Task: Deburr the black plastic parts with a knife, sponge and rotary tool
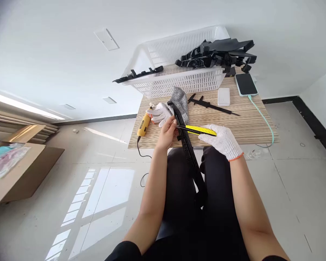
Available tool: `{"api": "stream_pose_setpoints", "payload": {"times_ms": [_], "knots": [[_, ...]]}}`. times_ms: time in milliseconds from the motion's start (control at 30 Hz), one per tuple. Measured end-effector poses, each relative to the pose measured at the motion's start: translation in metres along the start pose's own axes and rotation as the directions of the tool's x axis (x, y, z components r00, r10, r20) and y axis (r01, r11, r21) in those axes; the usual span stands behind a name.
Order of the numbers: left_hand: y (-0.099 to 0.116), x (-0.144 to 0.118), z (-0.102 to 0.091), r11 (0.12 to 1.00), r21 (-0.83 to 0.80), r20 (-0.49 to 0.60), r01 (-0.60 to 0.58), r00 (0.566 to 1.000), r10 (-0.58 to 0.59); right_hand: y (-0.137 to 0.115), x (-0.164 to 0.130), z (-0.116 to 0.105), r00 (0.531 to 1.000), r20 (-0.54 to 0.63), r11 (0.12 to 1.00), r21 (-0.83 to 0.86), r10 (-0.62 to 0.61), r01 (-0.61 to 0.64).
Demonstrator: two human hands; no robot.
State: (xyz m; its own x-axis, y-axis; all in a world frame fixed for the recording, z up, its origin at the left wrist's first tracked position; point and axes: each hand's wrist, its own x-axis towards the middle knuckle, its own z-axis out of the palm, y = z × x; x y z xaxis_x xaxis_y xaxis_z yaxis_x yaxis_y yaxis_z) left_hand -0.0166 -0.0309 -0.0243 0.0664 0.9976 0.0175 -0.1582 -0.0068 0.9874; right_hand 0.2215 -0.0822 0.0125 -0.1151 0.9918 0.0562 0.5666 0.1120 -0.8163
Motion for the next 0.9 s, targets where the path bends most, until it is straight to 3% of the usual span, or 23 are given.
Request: {"api": "stream_pose_setpoints", "payload": {"times_ms": [133,333,500,767,833,900], "knots": [[0.0,0.0,-0.002,1.0,-0.01,-0.013,0.028,1.0,-0.029,-0.002,0.001,0.0,0.995,0.098,1.0,-0.013,-0.016,0.018],[-0.004,0.002,-0.003,0.995,-0.084,-0.012,0.053,0.998,-0.054,0.003,-0.003,-0.001,0.993,-0.118,0.998,-0.063,0.019,-0.027],[-0.001,0.0,-0.002,0.998,-0.065,-0.029,0.018,0.999,-0.02,0.004,-0.001,-0.008,0.996,0.085,0.998,-0.067,-0.012,0.017],[-0.001,0.003,0.002,1.0,0.009,-0.015,0.003,1.0,-0.003,0.001,-0.002,-0.004,0.998,0.057,0.986,-0.166,-0.021,0.03],[0.008,-0.004,0.007,0.997,0.069,-0.072,-0.038,0.996,0.043,-0.001,-0.001,-0.004,0.998,0.057,0.981,-0.192,-0.007,0.018],[0.023,-0.02,0.012,0.972,0.19,-0.219,-0.141,0.959,0.182,-0.003,0.0,-0.004,0.998,0.054,0.975,-0.22,0.01,0.002]]}}
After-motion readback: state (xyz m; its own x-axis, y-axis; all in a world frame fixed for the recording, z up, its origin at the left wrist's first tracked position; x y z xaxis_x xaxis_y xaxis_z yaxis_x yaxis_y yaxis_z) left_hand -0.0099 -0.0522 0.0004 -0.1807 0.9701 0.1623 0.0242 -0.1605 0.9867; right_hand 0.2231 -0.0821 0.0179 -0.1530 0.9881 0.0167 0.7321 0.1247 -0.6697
